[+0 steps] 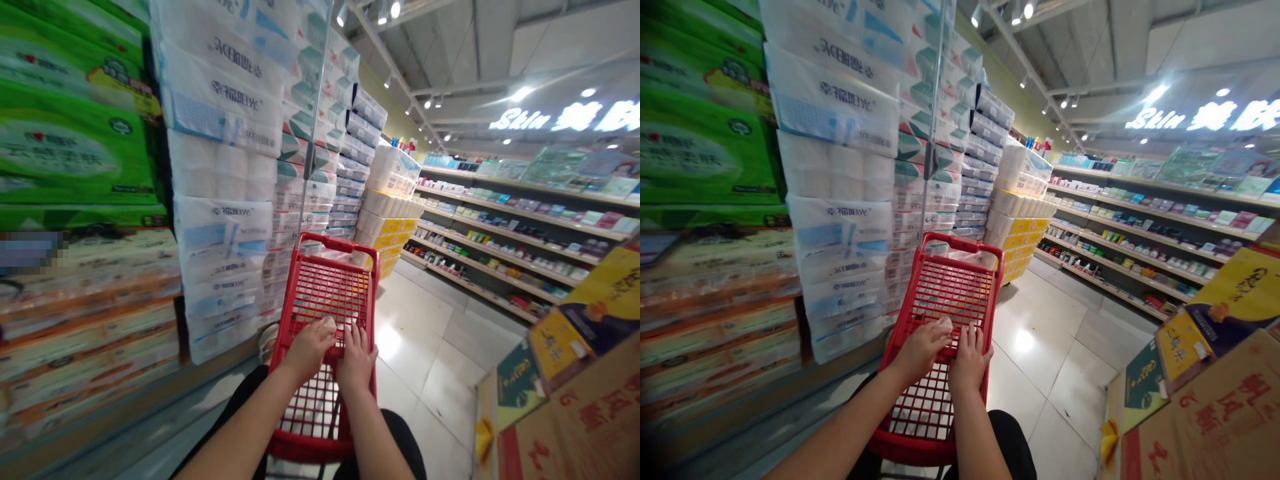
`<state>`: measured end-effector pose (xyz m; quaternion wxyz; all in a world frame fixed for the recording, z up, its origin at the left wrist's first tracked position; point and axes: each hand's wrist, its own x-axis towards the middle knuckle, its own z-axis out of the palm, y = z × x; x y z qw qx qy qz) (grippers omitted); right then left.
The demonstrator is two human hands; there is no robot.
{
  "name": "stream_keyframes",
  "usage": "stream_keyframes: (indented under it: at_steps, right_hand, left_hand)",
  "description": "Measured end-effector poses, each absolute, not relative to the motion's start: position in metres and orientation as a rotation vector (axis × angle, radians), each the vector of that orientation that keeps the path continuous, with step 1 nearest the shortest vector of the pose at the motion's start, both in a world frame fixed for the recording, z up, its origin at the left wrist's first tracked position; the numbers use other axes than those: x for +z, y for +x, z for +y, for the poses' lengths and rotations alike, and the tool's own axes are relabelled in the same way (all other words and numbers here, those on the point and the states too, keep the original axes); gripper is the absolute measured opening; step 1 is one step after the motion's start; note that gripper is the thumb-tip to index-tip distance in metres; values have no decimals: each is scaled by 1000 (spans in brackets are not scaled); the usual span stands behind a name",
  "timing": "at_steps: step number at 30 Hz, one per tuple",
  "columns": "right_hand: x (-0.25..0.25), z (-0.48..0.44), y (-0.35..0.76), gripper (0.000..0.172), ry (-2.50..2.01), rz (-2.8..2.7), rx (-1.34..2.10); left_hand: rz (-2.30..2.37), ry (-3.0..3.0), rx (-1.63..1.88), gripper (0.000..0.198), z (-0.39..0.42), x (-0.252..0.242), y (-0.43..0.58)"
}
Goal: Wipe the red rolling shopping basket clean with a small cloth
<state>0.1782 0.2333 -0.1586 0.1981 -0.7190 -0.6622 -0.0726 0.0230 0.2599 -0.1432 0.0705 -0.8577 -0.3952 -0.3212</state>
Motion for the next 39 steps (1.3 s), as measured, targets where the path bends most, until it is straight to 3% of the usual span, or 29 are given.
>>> stream_keyframes:
  at_steps: [6, 11, 17, 22, 27, 32, 39]
  right_hand:
    - [-156, 233, 177, 71, -2020, -1854, -193]
    - [-158, 233, 177, 69, -2009, -1851, -200]
    - [-161, 235, 178, 70, -2000, -1851, -216]
    - [-161, 234, 178, 66, -2009, -1839, -210]
    - [-161, 234, 178, 70, -2012, -1865, -226]
    - [-162, 234, 177, 65, -2024, -1844, -211]
    - [-160, 233, 177, 70, -2020, -1849, -180]
  left_hand:
    - [-1549, -2220, -1113, 39, 265, -147, 21]
    - [-1119, -2557, -993, 39, 262, -151, 25]
    - [-1492, -2329, -1110, 45, 266, -152, 22]
    - [-1174, -2589, -1038, 44, 261, -150, 24]
    - [-1509, -2302, -1171, 48, 263, -148, 23]
    - [-1173, -2608, -1019, 45, 257, -150, 26]
    - [-1402, -2368, -1116, 47, 260, -150, 24]
